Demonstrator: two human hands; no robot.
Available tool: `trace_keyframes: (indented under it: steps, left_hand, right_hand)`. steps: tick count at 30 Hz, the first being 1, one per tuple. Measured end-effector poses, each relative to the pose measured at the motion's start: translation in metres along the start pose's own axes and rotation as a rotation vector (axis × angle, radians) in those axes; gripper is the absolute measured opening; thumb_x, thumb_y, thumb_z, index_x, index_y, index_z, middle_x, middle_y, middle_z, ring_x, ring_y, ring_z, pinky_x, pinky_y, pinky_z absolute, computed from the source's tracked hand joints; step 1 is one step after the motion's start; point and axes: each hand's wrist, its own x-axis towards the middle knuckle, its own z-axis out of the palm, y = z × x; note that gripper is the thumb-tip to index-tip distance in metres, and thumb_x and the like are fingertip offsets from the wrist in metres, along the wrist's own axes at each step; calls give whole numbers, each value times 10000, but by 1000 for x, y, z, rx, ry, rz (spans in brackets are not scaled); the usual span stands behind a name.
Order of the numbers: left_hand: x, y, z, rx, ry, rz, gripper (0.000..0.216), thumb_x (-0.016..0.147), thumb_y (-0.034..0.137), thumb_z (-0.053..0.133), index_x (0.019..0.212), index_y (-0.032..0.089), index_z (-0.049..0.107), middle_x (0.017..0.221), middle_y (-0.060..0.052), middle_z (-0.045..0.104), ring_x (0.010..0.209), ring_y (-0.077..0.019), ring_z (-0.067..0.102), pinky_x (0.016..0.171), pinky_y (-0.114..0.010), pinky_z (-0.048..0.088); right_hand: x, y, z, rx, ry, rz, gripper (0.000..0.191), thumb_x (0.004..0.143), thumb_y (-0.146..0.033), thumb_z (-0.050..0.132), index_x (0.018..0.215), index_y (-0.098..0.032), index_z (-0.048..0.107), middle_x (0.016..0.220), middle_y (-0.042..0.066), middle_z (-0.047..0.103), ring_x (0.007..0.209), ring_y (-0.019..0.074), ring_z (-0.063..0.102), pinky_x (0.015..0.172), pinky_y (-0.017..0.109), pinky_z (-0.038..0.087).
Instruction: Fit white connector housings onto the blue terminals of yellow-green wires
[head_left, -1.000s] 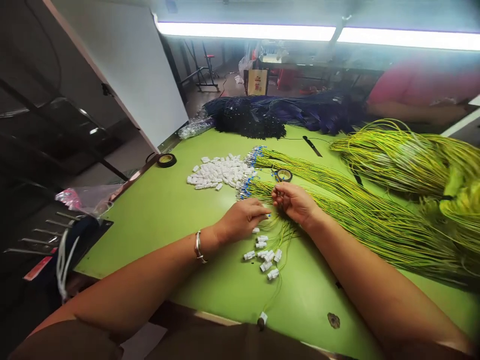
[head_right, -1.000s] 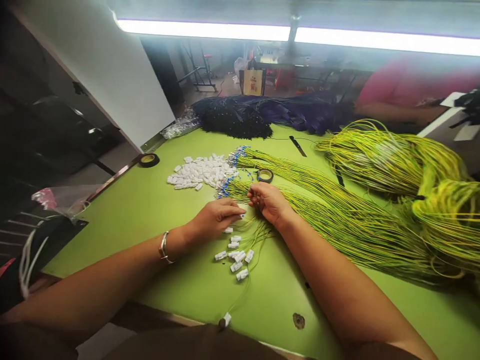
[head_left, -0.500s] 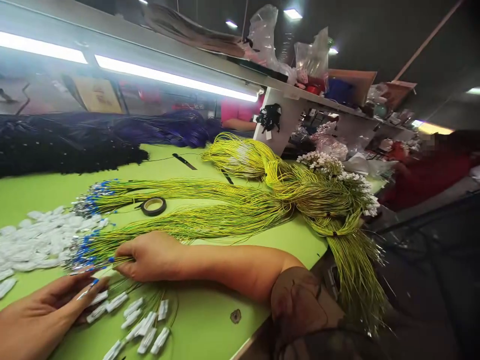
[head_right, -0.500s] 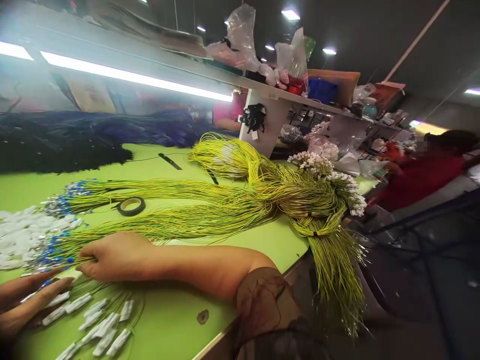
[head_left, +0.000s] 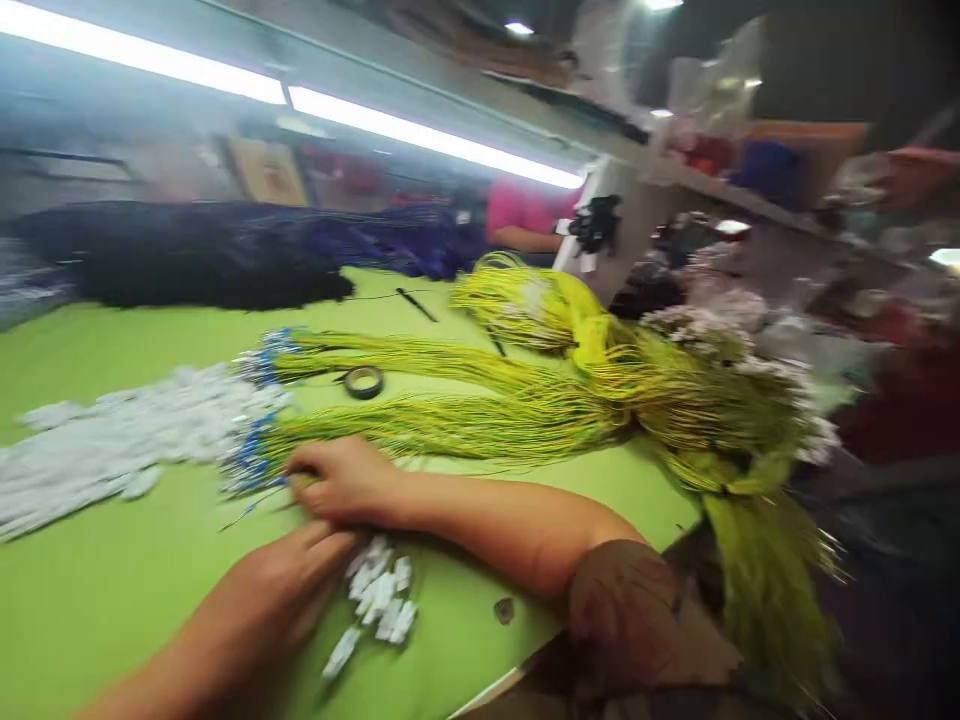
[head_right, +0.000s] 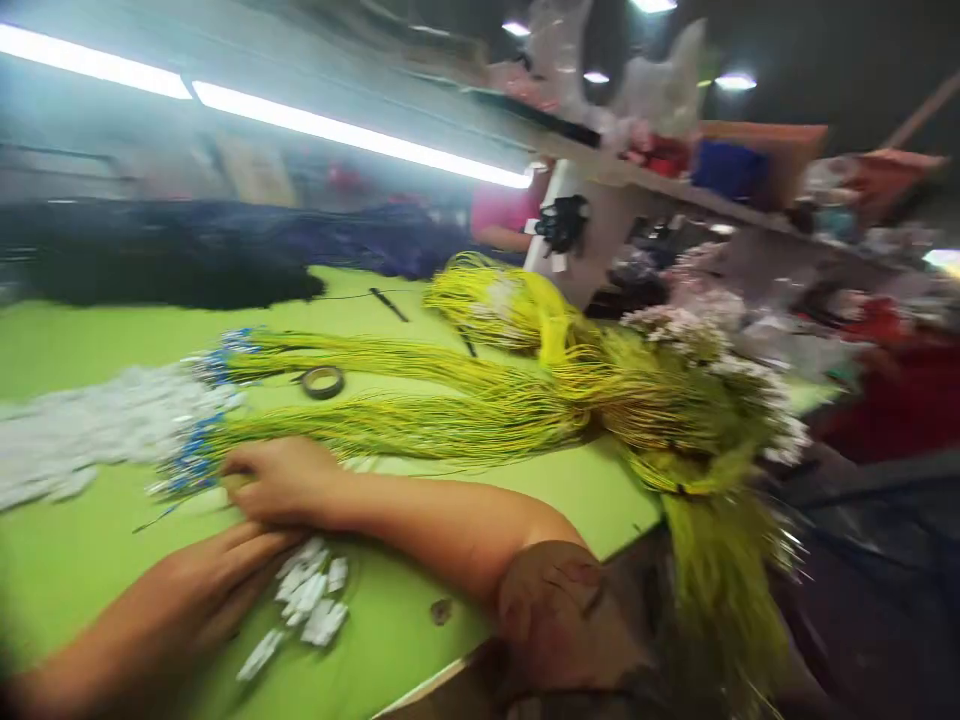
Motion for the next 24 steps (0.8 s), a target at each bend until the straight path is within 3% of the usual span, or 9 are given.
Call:
trace_keyframes:
  steps: [2, 4, 7, 9, 11, 14, 18, 21, 24]
  left_hand:
    - [2, 13, -11, 35, -71, 47, 313, 806, 145, 470, 965, 291, 697, 859, -4, 721, 700, -130, 673, 632, -189, 529]
    - [4, 12, -31, 93, -21, -9, 260, 829, 141, 478, 926, 229, 703, 788, -38, 697, 687, -129, 642, 643, -211, 513]
    - [1, -16, -75, 197, 310, -293, 198, 835, 186, 530, 929, 191, 705, 810, -55, 697, 740, -140, 624, 722, -259, 500]
    - [-6, -41, -105, 173, 576, -550, 182, 829, 244, 552, 883, 161, 705, 814, -60, 702, 716, -139, 619, 676, -254, 495]
    - [-11, -62, -123, 72, 665, -759, 221, 827, 267, 537, 885, 127, 698, 718, -48, 683, 582, -122, 579, 562, -240, 466]
    - [-13, -79, -120, 111, 448, -810, 172, 783, 229, 576, 840, 135, 709, 729, -41, 685, 637, -134, 593, 629, -254, 470]
    - [-11, -76, -95, 450, 164, -763, 145, 789, 215, 584, 818, 146, 709, 838, -85, 681, 813, -196, 607, 764, -314, 461]
    - [-10, -71, -87, 580, 85, -762, 155, 808, 161, 540, 866, 136, 681, 891, -112, 658, 865, -216, 594, 785, -329, 453]
    - [-10, -70, -85, 609, 86, -725, 145, 806, 166, 530, 888, 132, 645, 900, -118, 638, 863, -224, 583, 776, -333, 451]
  right_hand:
    - [-4, -1, 2, 63, 10, -27, 166, 743, -159, 508, 838, -207, 636, 854, -11, 679, 777, 146, 560, 695, 233, 404]
    - [-5, -3, 0, 179, 55, -44, 117, 716, -137, 521, 746, -191, 621, 767, -2, 653, 741, 145, 544, 696, 240, 404]
    - [-2, -1, -6, 343, 98, -44, 86, 733, -244, 567, 687, -186, 608, 678, -1, 602, 670, 144, 514, 664, 255, 396]
    - [-3, -1, -9, 385, 102, -3, 134, 725, -300, 600, 669, -179, 603, 642, -3, 565, 632, 139, 474, 622, 258, 371]
    - [-7, -3, -11, 440, 97, 61, 193, 740, -361, 599, 688, -176, 601, 593, -16, 516, 574, 126, 420, 563, 256, 334]
    - [-14, -6, -12, 506, 85, 142, 244, 758, -422, 593, 715, -182, 585, 501, -55, 414, 478, 100, 317, 493, 251, 269]
    - [-15, -9, -13, 524, 76, 188, 263, 749, -446, 616, 711, -189, 578, 445, -78, 343, 421, 83, 250, 442, 249, 214]
    - [-14, -10, -15, 550, 53, 198, 257, 736, -435, 630, 700, -186, 578, 445, -74, 350, 405, 72, 239, 411, 245, 177]
    - [-13, -11, -15, 557, 39, 219, 229, 721, -402, 633, 683, -184, 577, 449, -69, 363, 400, 66, 247, 397, 237, 166]
